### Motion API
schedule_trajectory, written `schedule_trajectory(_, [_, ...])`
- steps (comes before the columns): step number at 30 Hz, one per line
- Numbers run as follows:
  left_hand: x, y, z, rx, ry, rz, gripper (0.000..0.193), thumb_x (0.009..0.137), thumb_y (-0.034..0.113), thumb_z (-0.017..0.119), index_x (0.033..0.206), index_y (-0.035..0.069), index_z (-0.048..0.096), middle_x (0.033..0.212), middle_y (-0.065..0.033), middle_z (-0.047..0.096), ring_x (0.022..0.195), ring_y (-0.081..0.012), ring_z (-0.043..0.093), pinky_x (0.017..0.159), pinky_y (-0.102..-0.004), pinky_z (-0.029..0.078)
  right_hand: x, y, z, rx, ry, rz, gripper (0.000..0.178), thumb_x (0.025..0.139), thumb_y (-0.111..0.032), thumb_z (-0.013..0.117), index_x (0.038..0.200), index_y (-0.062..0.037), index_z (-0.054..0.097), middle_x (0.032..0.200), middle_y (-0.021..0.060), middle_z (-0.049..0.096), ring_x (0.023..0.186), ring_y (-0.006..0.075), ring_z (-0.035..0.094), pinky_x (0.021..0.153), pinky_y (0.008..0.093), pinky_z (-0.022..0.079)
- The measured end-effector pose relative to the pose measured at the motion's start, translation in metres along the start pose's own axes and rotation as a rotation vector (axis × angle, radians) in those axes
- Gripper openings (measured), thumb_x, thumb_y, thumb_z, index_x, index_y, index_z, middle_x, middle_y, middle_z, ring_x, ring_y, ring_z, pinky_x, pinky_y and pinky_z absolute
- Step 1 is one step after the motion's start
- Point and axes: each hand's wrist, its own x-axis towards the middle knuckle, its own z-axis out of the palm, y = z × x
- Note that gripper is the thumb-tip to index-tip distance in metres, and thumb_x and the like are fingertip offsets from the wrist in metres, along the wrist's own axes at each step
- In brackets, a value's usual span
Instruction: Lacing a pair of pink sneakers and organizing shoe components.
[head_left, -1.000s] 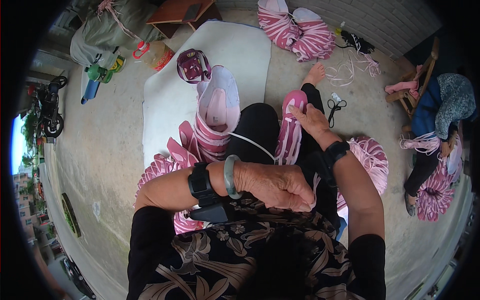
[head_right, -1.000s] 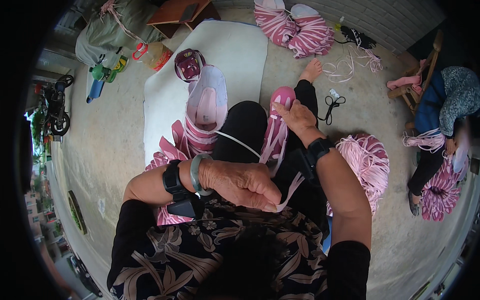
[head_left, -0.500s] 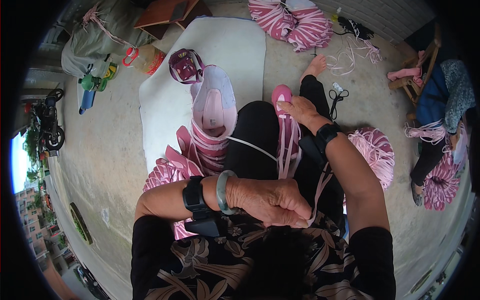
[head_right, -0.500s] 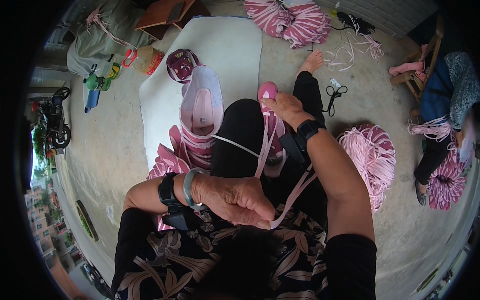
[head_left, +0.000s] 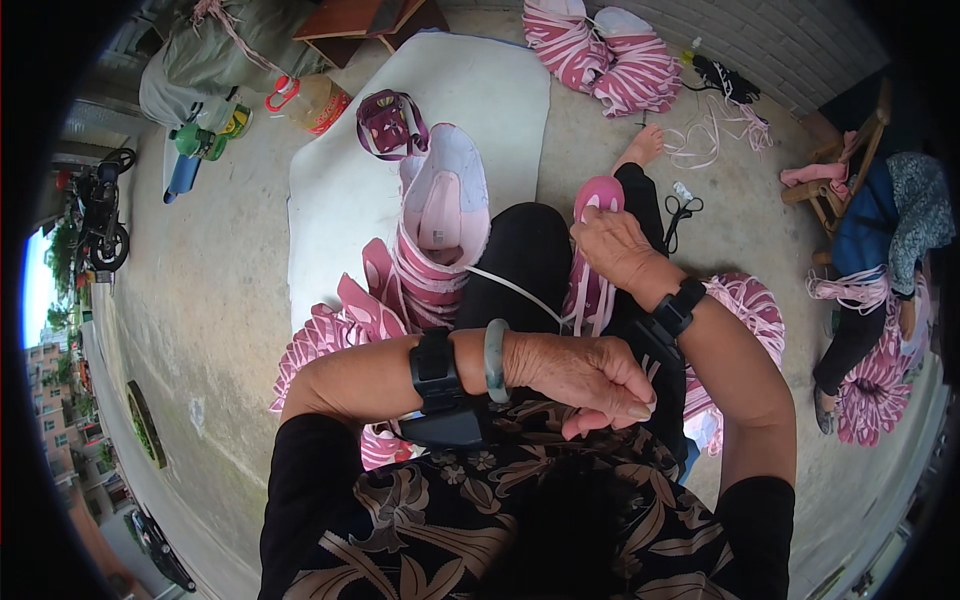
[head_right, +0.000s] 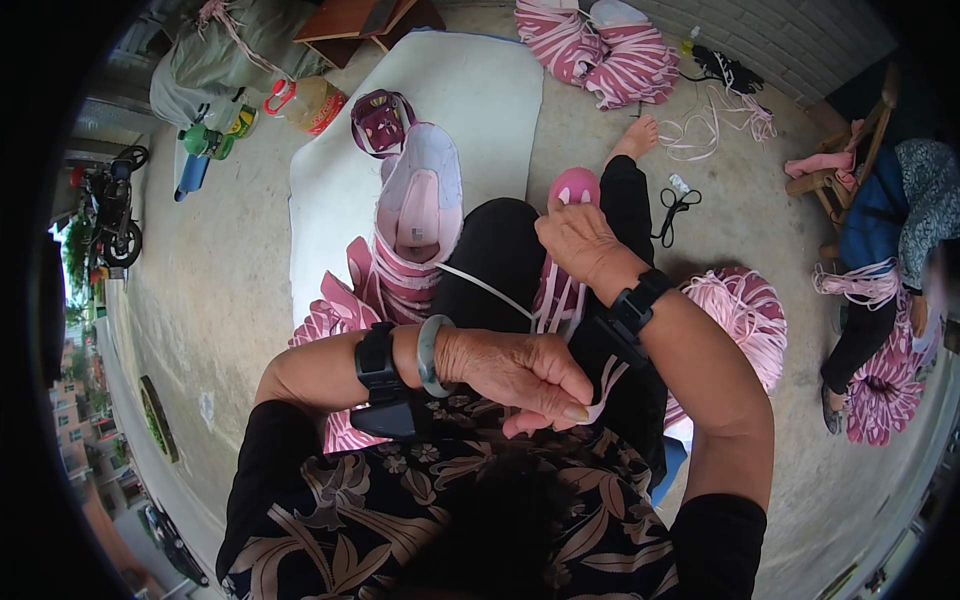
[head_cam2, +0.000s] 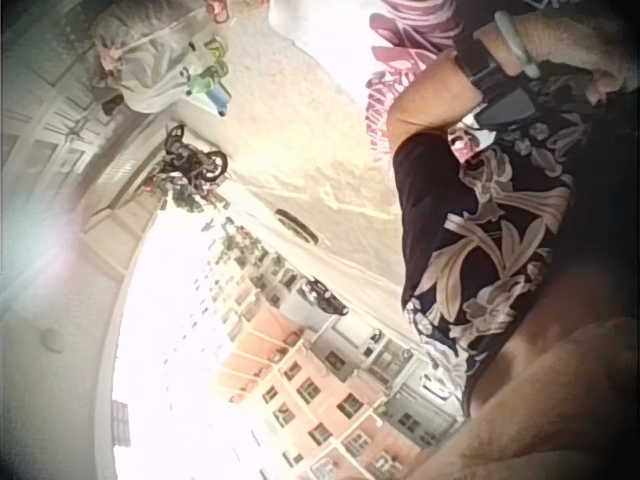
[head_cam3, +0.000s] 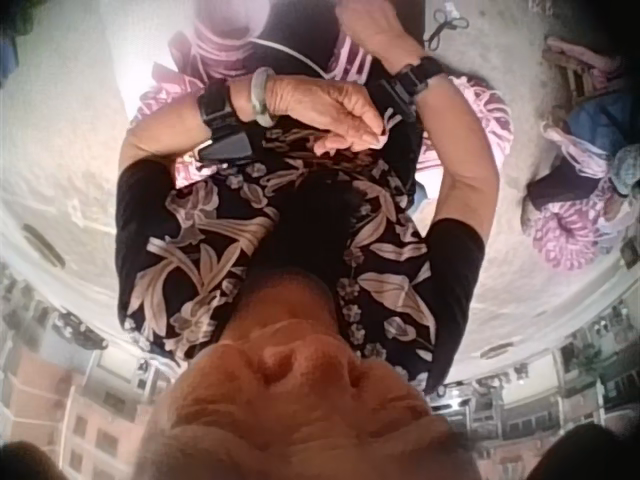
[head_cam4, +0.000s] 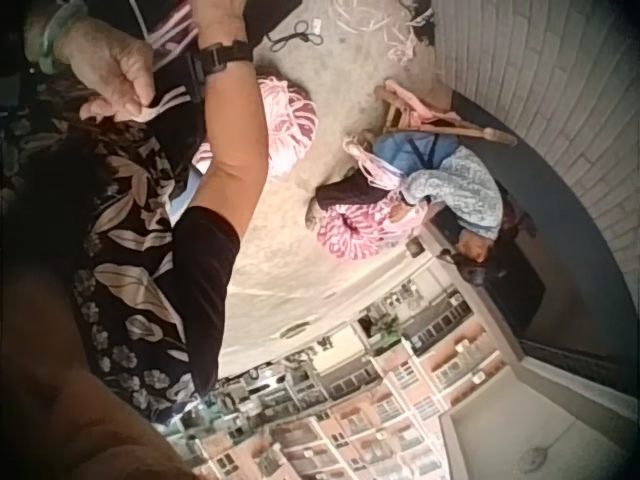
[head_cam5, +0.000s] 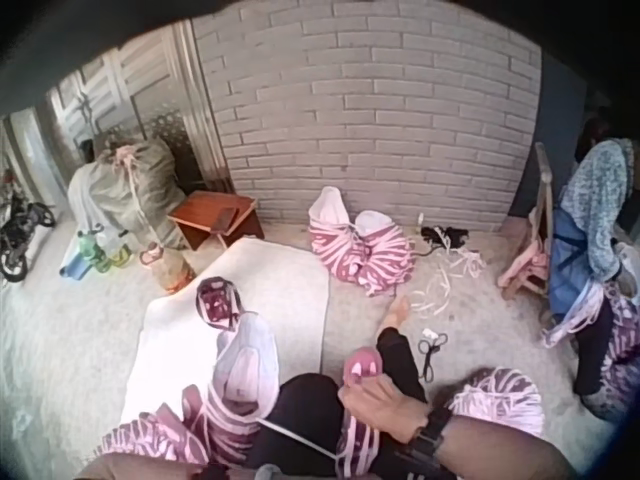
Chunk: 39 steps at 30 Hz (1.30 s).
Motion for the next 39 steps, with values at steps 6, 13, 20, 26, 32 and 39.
schedule_trajectory(6, [0.013, -0.03, -0.009, -0.045, -0.043, -0.262, 0.033, 0.091, 0.023, 0.041, 0.069, -0.001, 0.049, 0.046, -0.0037, 0.049, 0.041, -0.0102, 0.053, 0.046, -0.0236, 0.044, 0.03, -0.031, 0.01, -0.429, -0.712, -0.162, 0.017, 0.073, -0.01, 0.055, 0.085, -0.0051, 0.066, 0.079, 0.0141, 0.064, 0.074, 0.0271, 0.063, 0.063, 0.0414, 0.051])
schedule_trajectory(13, [0.024, -0.044, -0.01, 0.095, 0.014, -0.317, 0.03, 0.086, 0.022, 0.043, 0.067, -0.001, 0.048, 0.046, -0.0053, 0.049, 0.041, -0.0136, 0.054, 0.044, -0.0251, 0.044, 0.04, -0.039, 0.028, -0.662, -1.022, -0.214, 0.022, 0.079, -0.016, 0.053, 0.096, -0.0069, 0.064, 0.079, 0.0137, 0.065, 0.069, 0.0336, 0.063, 0.076, 0.0518, 0.045])
schedule_trajectory(20, [0.024, -0.042, -0.004, 0.157, 0.045, -0.33, 0.029, 0.085, 0.019, 0.043, 0.065, -0.001, 0.048, 0.046, -0.0057, 0.049, 0.04, -0.0148, 0.054, 0.043, -0.0254, 0.044, 0.05, -0.041, 0.027, -0.717, -1.15, -0.235, 0.022, 0.08, -0.017, 0.053, 0.098, -0.0089, 0.064, 0.083, 0.0126, 0.065, 0.071, 0.033, 0.063, 0.077, 0.0547, 0.043])
schedule_trajectory(26, [0.022, -0.042, -0.006, 0.158, 0.066, -0.295, 0.03, 0.086, 0.02, 0.043, 0.065, -0.001, 0.048, 0.046, -0.0057, 0.05, 0.041, -0.0145, 0.055, 0.047, -0.0252, 0.044, 0.025, -0.006, 0.005, -0.382, -0.518, -0.113, 0.016, 0.076, -0.014, 0.053, 0.088, -0.0083, 0.062, 0.082, 0.0109, 0.064, 0.077, 0.0307, 0.062, 0.069, 0.0438, 0.048])
schedule_trajectory(32, [0.022, -0.03, -0.005, 0.235, 0.053, -0.171, 0.029, 0.087, 0.02, 0.042, 0.068, -0.001, 0.05, 0.046, -0.0065, 0.05, 0.042, -0.0134, 0.054, 0.047, -0.025, 0.043, -0.013, 0.032, 0.007, 0.26, -0.203, 0.223, 0.014, 0.072, -0.016, 0.053, 0.079, -0.0041, 0.056, 0.07, 0.0152, 0.059, 0.071, 0.0376, 0.056, 0.065, 0.0422, 0.045])
schedule_trajectory(39, [0.02, -0.014, 0.01, 0.372, 0.037, -0.031, 0.025, 0.08, 0.015, 0.045, 0.06, -0.001, 0.049, 0.046, -0.0068, 0.05, 0.043, -0.0146, 0.054, 0.048, -0.0287, 0.044, 0.006, 0.015, 0.0, -0.01, -0.085, -0.067, 0.016, 0.07, -0.013, 0.054, 0.083, -0.0037, 0.055, 0.082, 0.0153, 0.058, 0.071, 0.0342, 0.057, 0.065, 0.0402, 0.046])
